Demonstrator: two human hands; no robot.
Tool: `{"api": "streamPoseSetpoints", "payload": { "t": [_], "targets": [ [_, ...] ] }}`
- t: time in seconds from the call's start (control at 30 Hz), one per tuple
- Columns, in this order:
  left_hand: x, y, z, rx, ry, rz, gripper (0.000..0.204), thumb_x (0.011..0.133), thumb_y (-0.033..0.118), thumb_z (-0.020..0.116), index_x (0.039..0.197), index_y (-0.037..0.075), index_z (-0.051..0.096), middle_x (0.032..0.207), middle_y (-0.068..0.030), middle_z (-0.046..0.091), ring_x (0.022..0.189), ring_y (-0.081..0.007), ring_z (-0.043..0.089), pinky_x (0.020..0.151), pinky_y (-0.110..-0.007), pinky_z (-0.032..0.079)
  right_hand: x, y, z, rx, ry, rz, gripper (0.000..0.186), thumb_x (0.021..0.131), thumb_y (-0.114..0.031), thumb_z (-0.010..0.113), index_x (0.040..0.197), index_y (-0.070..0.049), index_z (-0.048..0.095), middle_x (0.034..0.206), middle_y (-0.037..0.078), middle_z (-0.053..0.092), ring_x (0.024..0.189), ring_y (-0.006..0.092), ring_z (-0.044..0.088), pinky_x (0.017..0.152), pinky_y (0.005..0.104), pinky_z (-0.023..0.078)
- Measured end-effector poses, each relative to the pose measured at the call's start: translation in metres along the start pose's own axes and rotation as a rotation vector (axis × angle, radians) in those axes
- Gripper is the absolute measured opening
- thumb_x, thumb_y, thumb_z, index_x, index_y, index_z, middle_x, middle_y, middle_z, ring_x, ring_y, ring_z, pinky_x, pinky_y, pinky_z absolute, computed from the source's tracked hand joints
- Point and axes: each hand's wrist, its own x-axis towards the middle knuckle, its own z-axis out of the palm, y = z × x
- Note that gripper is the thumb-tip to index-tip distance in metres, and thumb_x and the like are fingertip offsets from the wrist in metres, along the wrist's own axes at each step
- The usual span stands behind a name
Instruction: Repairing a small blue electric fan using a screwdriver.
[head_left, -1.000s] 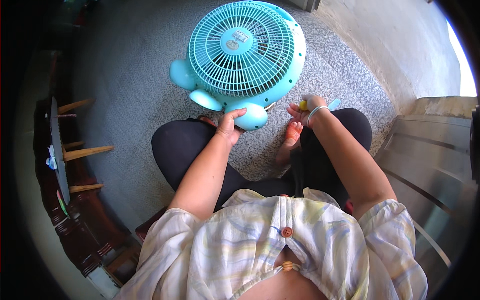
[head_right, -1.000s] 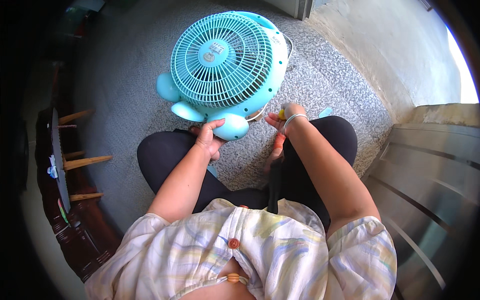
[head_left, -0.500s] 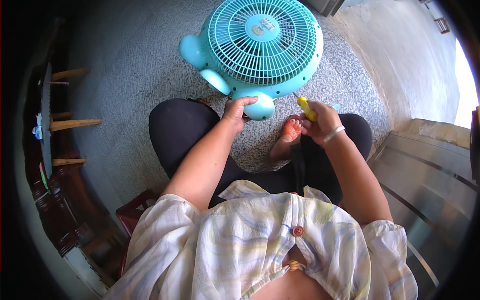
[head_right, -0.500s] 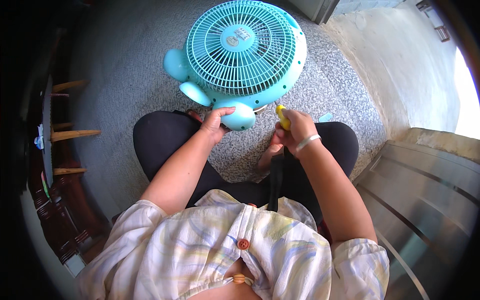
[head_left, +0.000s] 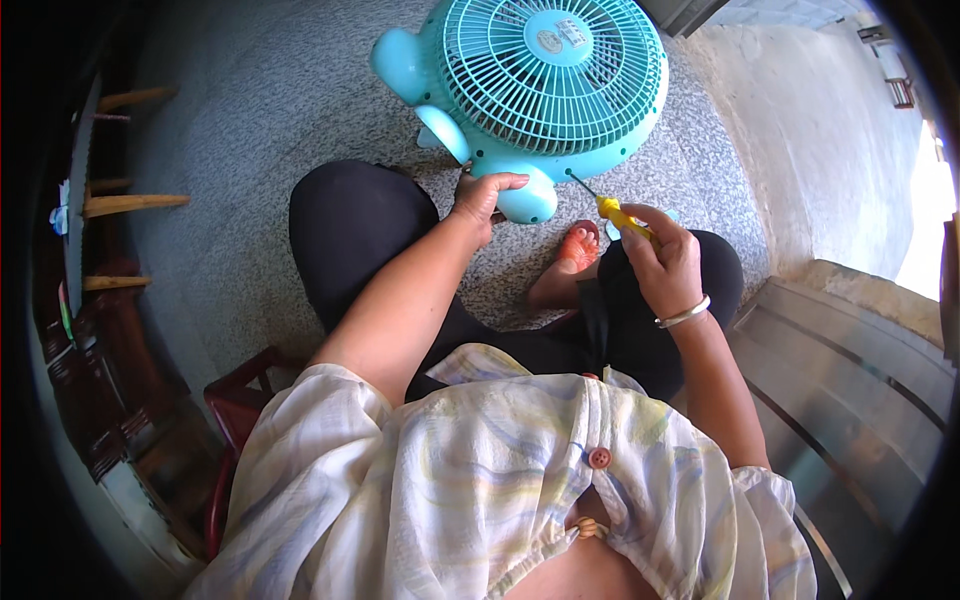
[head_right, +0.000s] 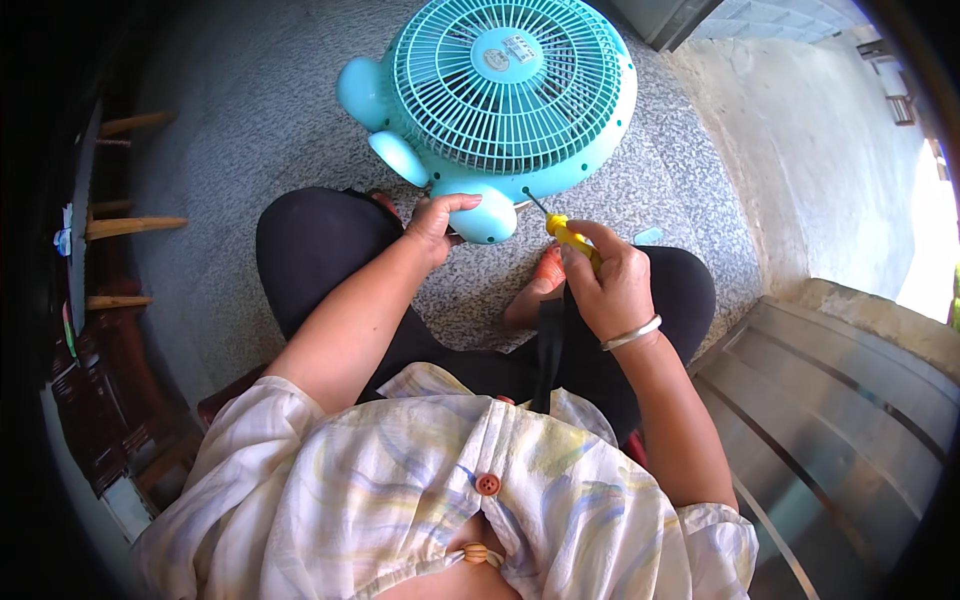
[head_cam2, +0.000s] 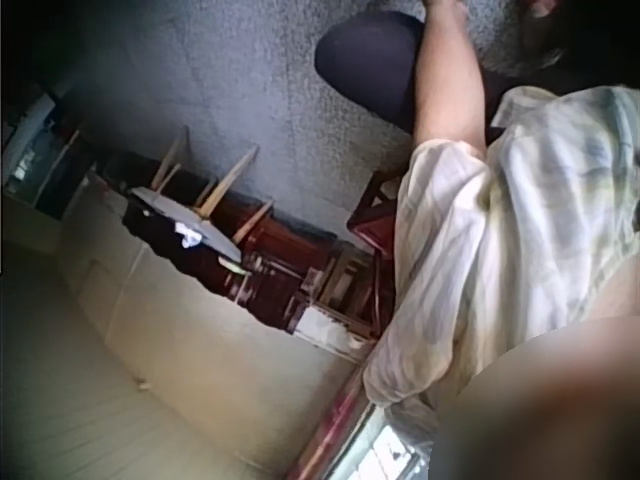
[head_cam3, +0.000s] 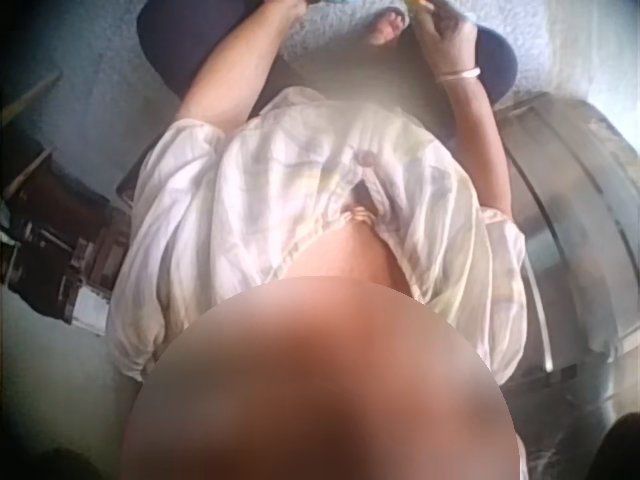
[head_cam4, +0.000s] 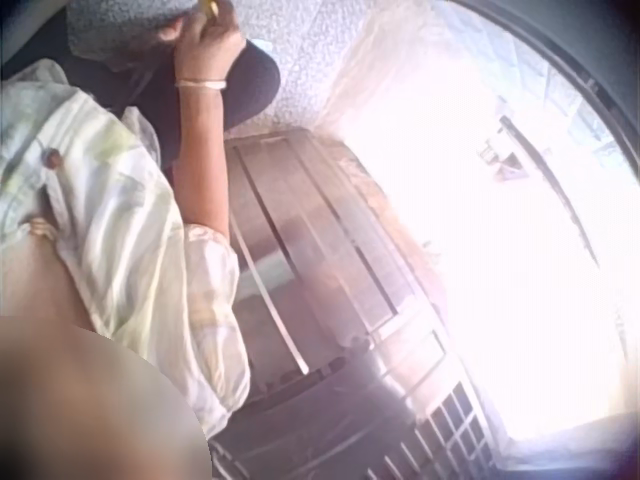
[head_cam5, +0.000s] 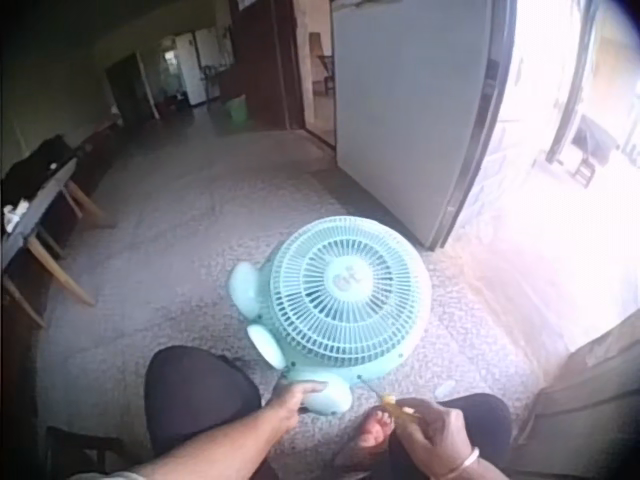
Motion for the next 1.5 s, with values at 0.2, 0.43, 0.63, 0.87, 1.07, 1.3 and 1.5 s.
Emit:
{"api": "streamPoseSetpoints", "payload": {
  "t": [0.2, 0.43, 0.63, 0.87, 1.07, 1.3, 1.5],
  "targets": [
    [0.001, 0.002, 0.002, 0.005, -0.036, -0.047, 0.039, 0.066, 0.019, 0.067, 0.102, 0.004, 0.057, 0.097, -0.0095, 0.061, 0.091, -0.0239, 0.058, 0.080, -0.041, 0.045, 0.005, 0.007, 0.009, -0.065, 0.026, -0.083, 0.024, 0.076, -0.011, 0.058, 0.097, 0.002, 0.061, 0.072, 0.020, 0.062, 0.063, 0.0278, 0.064, 0.059, 0.0314, 0.049],
    [0.005, -0.001, -0.002, 0.024, -0.021, -0.049, 0.042, 0.067, 0.020, 0.066, 0.105, 0.004, 0.056, 0.098, -0.0103, 0.059, 0.091, -0.0244, 0.056, 0.079, -0.043, 0.045, 0.016, 0.012, 0.012, -0.152, 0.006, -0.149, 0.025, 0.075, -0.015, 0.056, 0.095, -0.001, 0.061, 0.070, 0.023, 0.060, 0.065, 0.0367, 0.061, 0.061, 0.0401, 0.050],
    [0.003, 0.001, 0.000, -0.001, 0.008, -0.062, 0.043, 0.062, 0.017, 0.071, 0.101, 0.007, 0.055, 0.091, -0.0082, 0.060, 0.080, -0.0228, 0.059, 0.069, -0.038, 0.047, 0.022, 0.000, 0.015, -0.326, -0.038, -0.085, 0.023, 0.075, -0.018, 0.054, 0.090, -0.002, 0.061, 0.066, 0.021, 0.060, 0.062, 0.0368, 0.060, 0.061, 0.0429, 0.050],
    [0.000, 0.003, 0.002, 0.063, -0.002, -0.049, 0.042, 0.068, 0.019, 0.066, 0.105, 0.003, 0.055, 0.098, -0.0104, 0.058, 0.092, -0.0261, 0.056, 0.079, -0.044, 0.045, 0.031, -0.002, 0.012, -0.388, -0.045, -0.098, 0.021, 0.075, -0.019, 0.053, 0.089, -0.005, 0.062, 0.065, 0.020, 0.060, 0.061, 0.0362, 0.060, 0.060, 0.0428, 0.050],
    [0.001, 0.004, 0.000, 0.020, -0.024, -0.081, 0.042, 0.068, 0.019, 0.066, 0.105, 0.003, 0.055, 0.100, -0.0109, 0.058, 0.093, -0.0268, 0.055, 0.080, -0.045, 0.045, 0.027, 0.003, 0.003, -0.281, -0.028, -0.102, 0.021, 0.075, -0.018, 0.054, 0.090, -0.005, 0.062, 0.064, 0.020, 0.059, 0.061, 0.0360, 0.060, 0.061, 0.0425, 0.049],
    [-0.004, 0.007, 0.005, 0.044, 0.012, -0.059, 0.042, 0.065, 0.018, 0.068, 0.102, 0.004, 0.056, 0.096, -0.0101, 0.059, 0.088, -0.0253, 0.057, 0.077, -0.042, 0.045, 0.029, -0.003, 0.006, -0.374, -0.054, -0.117, 0.021, 0.074, -0.018, 0.054, 0.088, -0.004, 0.061, 0.063, 0.020, 0.059, 0.060, 0.0362, 0.060, 0.061, 0.0435, 0.049],
    [-0.001, 0.004, 0.001, 0.021, 0.027, -0.052, 0.040, 0.063, 0.015, 0.070, 0.099, 0.005, 0.057, 0.090, -0.0090, 0.061, 0.080, -0.0233, 0.060, 0.071, -0.039, 0.047, 0.034, -0.007, 0.009, -0.447, -0.083, -0.139, 0.021, 0.075, -0.019, 0.053, 0.088, -0.005, 0.061, 0.063, 0.020, 0.059, 0.061, 0.0369, 0.060, 0.061, 0.0444, 0.049]
  ]
}}
